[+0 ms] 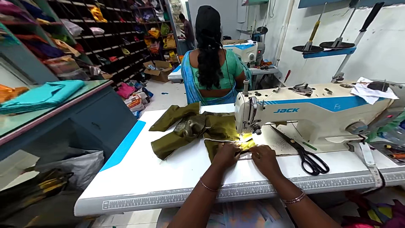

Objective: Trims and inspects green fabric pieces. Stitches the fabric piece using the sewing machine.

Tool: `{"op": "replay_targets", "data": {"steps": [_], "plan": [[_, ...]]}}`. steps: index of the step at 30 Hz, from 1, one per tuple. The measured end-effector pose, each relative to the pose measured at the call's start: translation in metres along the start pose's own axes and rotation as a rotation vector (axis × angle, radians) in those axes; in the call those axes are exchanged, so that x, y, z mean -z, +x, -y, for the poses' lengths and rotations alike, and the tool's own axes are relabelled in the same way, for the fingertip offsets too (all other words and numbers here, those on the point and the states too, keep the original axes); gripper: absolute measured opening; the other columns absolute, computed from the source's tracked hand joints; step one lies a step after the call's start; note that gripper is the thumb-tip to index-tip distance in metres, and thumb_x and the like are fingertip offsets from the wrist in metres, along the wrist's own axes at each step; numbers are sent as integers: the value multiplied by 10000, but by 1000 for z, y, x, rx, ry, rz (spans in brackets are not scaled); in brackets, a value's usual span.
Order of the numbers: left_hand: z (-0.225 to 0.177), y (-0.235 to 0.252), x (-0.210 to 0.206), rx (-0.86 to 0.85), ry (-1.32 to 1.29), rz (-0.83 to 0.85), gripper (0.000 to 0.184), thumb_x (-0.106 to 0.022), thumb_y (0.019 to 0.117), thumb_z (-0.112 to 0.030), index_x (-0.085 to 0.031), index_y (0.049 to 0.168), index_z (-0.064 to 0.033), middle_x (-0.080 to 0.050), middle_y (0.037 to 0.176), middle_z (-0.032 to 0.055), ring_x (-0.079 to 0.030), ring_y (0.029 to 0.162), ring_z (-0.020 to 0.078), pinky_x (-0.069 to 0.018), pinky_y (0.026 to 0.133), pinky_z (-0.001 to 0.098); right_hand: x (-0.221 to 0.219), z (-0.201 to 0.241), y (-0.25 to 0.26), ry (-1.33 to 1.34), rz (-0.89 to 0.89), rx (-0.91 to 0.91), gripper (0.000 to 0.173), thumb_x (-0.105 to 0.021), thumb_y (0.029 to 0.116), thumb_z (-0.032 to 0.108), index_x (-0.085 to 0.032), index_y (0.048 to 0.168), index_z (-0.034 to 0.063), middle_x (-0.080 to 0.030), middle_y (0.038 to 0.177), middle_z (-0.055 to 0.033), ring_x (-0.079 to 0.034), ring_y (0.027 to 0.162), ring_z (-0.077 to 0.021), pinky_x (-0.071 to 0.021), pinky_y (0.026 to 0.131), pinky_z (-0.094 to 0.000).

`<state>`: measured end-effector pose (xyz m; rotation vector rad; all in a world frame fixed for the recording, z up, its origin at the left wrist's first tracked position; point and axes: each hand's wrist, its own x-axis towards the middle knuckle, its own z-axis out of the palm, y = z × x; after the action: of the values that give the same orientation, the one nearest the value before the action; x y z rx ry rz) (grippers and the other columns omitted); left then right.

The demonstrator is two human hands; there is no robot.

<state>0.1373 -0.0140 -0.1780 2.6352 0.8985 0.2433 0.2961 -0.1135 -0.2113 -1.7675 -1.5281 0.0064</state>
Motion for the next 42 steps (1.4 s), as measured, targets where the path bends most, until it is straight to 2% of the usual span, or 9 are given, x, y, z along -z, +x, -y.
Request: {"op": "replay_targets", "data": {"steps": [7, 12, 14, 20, 24, 28, 29, 34, 42], "plan": [[-2, -8, 4, -55, 49, -40, 327, -584, 1037, -180, -706, 1335, -130, -644, 1422, 71, -543, 1382, 278, -353, 1131, 623, -1, 1, 0, -106, 101, 20, 230, -642, 953, 11, -801, 1105, 79, -728, 1147, -136, -643, 1129, -355, -451, 942, -597], [19, -12, 8, -38, 31, 174, 500, -361, 1124, -415, -421, 1595, -257, -344, 1677, -34, -231, 1579, 177, -87, 1265, 582, 0, 4, 0, -159, 112, 25, 229, -642, 948, 2, -799, 1100, 71, -728, 1157, -134, -652, 1115, -352, -455, 948, -592], [33, -14, 9, -43, 11, 193, 501, -289, 1135, -401, -408, 1601, -260, -306, 1693, -45, -193, 1589, 177, -71, 1270, 565, -1, 5, 0, -182, 119, 28, 223, -648, 949, 7, -799, 1100, 70, -726, 1159, -136, -654, 1107, -353, -461, 943, -590], [77, -33, 19, 35, 81, 108, 500, -286, 1129, -366, -390, 1609, -271, -352, 1673, -18, -250, 1571, 224, -129, 1264, 546, -2, 6, 0, -218, 121, 39, 240, -647, 941, -5, -797, 1108, 81, -725, 1159, -123, -656, 1089, -347, -473, 916, -579], [78, -51, 40, 308, 96, 162, 537, -305, 1127, -458, -317, 1636, -287, -274, 1703, -72, -180, 1593, 186, -35, 1245, 646, -1, 6, 0, -219, 136, 36, 243, -650, 940, -6, -795, 1114, 81, -720, 1157, -129, -654, 1087, -346, -474, 922, -575], [33, -60, 44, 320, 165, -142, 315, -601, 1048, -190, -683, 1296, -14, -647, 1370, 196, -573, 1313, 416, -288, 1158, 694, -1, 2, 0, -209, 108, 61, 222, -664, 927, -17, -796, 1088, 58, -720, 1101, -149, -661, 1026, -363, -490, 897, -566], [20, -59, 40, 260, 157, -197, 306, -594, 1049, -184, -689, 1263, 14, -650, 1349, 218, -580, 1301, 421, -326, 1156, 666, -2, 2, 0, -203, 106, 58, 217, -667, 926, -14, -797, 1086, 55, -721, 1099, -149, -661, 1024, -364, -491, 898, -566], [6, -60, -14, 140, 87, -5, 622, -382, 1075, -555, -375, 1617, -249, -280, 1703, -42, -205, 1586, 205, -130, 1268, 559, 0, 1, 0, -181, 145, 7, 227, -636, 951, 41, -789, 1116, 69, -712, 1149, -156, -651, 1092, -361, -495, 953, -563], [52, -106, -22, 190, 80, -210, 807, -310, 1041, -633, -335, 1616, -66, -326, 1665, 177, -282, 1540, 433, -140, 1192, 733, 8, 8, 1, -107, 238, -69, 344, -576, 983, 73, -716, 1296, 103, -660, 1297, -165, -602, 1219, -346, -454, 1042, -531]]}}
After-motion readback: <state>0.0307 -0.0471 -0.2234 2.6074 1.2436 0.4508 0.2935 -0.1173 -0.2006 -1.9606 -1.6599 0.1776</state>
